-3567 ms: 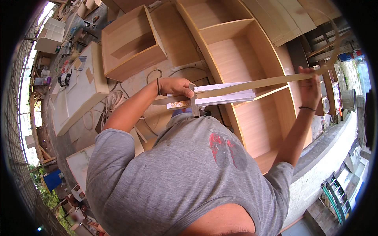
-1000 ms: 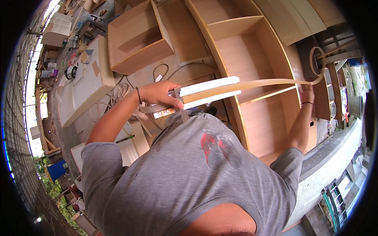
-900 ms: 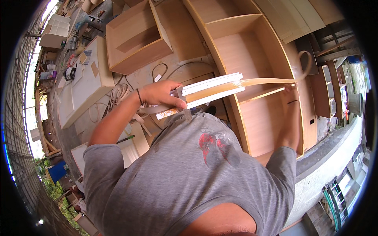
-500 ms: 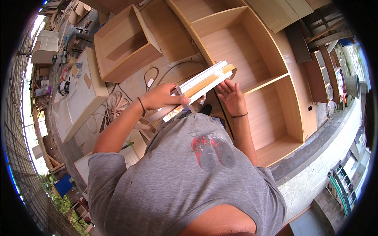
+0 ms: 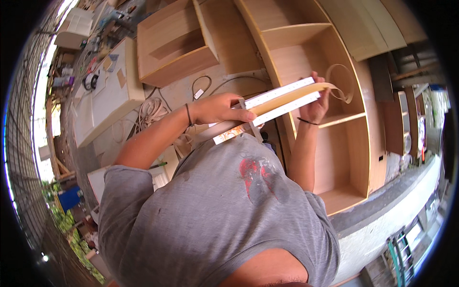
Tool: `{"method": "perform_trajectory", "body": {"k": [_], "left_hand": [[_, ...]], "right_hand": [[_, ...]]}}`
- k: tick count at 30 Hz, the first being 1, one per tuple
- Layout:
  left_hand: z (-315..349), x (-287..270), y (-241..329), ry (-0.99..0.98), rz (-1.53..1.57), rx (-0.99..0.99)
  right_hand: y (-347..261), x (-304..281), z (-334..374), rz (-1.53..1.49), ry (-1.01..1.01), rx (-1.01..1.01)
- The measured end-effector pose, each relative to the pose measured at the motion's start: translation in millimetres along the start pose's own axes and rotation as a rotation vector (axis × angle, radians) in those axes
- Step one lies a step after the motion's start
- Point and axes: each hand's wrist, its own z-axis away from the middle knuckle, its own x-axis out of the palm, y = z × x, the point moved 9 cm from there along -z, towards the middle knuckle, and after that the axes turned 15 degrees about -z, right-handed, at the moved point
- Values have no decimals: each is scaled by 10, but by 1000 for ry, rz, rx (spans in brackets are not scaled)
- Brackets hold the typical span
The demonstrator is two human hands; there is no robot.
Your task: The person applies adhesive to a wooden furniture component and then manually presses a strip of edge banding along the glued edge.
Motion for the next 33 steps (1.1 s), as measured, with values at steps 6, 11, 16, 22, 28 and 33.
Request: {"method": "perform_trajectory", "body": {"k": [6, 11, 16, 22, 28, 33], "left_hand": [[344, -194, 86, -44, -5, 17], [481, -415, -78, -24, -69, -1], [381, -573, -182, 99, -38, -56], [198, -611, -123, 64, -174, -45], [-18, -640, -209, -14, -93, -15], [-143, -695, -341, -46, -120, -72]], "right_hand": [[-1005, -612, -517, -227, 89, -301], [-1792, -1486, -857, -86, 279, -232], [-528, -1111, -358, 285, 567, 9], [701, 187, -116, 128, 103, 185], [677, 299, -220, -16, 207, 125], [781, 349, -346, -151, 94, 201]]}}
